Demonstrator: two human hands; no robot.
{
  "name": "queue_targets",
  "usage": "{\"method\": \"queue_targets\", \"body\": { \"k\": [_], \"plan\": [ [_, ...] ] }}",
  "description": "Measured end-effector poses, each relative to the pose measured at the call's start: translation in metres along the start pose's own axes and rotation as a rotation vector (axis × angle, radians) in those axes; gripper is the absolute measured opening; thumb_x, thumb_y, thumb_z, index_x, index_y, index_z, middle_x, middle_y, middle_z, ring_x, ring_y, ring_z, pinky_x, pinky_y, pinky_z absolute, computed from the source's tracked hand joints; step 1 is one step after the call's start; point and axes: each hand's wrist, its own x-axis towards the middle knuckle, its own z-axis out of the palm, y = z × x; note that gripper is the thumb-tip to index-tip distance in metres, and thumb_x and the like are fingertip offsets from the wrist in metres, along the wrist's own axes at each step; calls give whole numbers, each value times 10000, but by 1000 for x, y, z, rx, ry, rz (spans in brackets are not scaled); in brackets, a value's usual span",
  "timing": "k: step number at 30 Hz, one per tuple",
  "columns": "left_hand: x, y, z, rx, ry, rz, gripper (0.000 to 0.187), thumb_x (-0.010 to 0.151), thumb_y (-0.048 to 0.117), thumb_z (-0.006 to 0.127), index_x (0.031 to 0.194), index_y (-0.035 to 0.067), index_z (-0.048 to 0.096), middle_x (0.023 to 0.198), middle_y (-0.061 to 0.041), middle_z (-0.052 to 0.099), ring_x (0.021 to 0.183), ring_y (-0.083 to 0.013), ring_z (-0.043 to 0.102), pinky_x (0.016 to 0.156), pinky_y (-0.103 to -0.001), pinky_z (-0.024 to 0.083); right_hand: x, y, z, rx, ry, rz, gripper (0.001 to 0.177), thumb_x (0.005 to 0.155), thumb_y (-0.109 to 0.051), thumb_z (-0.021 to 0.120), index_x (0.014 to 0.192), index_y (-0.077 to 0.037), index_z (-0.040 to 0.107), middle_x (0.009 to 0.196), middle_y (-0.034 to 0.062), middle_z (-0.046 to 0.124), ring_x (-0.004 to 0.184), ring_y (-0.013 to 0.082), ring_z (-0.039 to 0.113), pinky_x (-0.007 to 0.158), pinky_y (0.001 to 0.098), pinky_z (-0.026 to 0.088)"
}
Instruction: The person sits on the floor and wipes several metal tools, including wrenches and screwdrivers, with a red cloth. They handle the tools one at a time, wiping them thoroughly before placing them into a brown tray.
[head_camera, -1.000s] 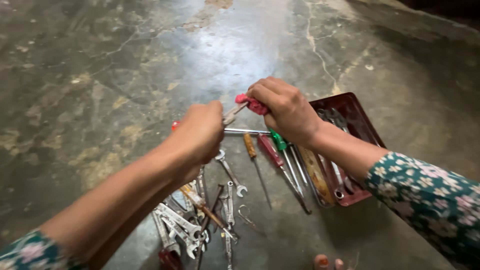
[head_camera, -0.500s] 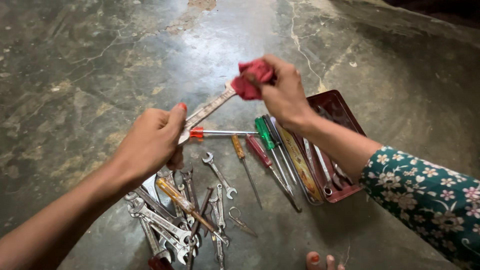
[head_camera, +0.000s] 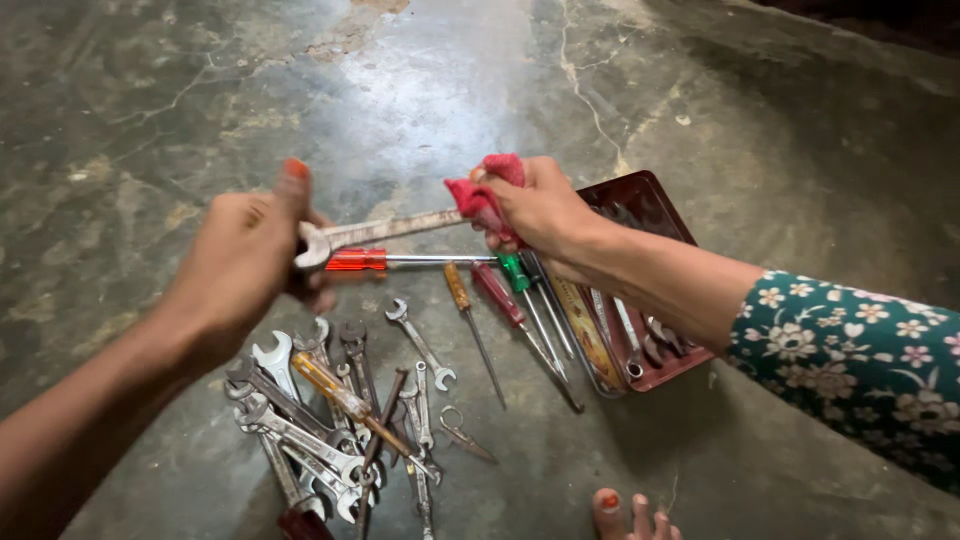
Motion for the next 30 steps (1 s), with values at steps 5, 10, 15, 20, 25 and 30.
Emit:
{"method": "queue_targets", "body": {
  "k": [5,10,15,20,25,30],
  "plan": [
    [9,-4,29,-665,-1,-157,434,1044,417,423,1208,18,466,1256,-190,628,1074,-250,727,884,-369,568,-6,3,29,309,269,119,97,1022,-45,514,991,10,588,771,98,603,575,151,570,448,262,445],
    [23,-12,60,-833,-17,-51,338,1050,203,398,1311,-1,467,1293,-191,633,978,-223,646,854,-382,570,-32,1,75,316,292,149,165,1031,-124,501,1001,7,596,859,124,664,630,189,633,514,293,524],
    [33,-23,49,-772,187,-85,224,1075,107,334,1195,-21,472,838,-119,569,771,-217,691,750,-343,586,-51,0,79,27,-48,263,81,982,-82,588,1045,-66,636,900,69,677,691,127,637,588,261,549],
    [19,-36,30,-472,91,-181,185,1038,81,355,1062,16,527,657,-27,445,503,-147,449,537,-354,541,-34,-16,50,120,129,123,235,1026,-158,521,1230,-127,408,1032,154,651,746,204,633,647,327,561],
    [2,-21,33,16,57,-152,215,1017,180,427,944,36,569,669,-55,550,520,-185,517,510,-412,468,-11,-37,48,-152,73,-264,379,1062,-284,483,1304,-33,334,1145,183,621,857,213,655,741,348,635],
    [-9,2,57,429,170,175,260,996,192,491,966,0,664,798,-240,696,758,-403,684,728,-543,487,-7,-30,74,-492,125,-741,376,1021,-228,622,1254,37,490,1066,175,706,947,167,719,778,287,584]
  ]
}}
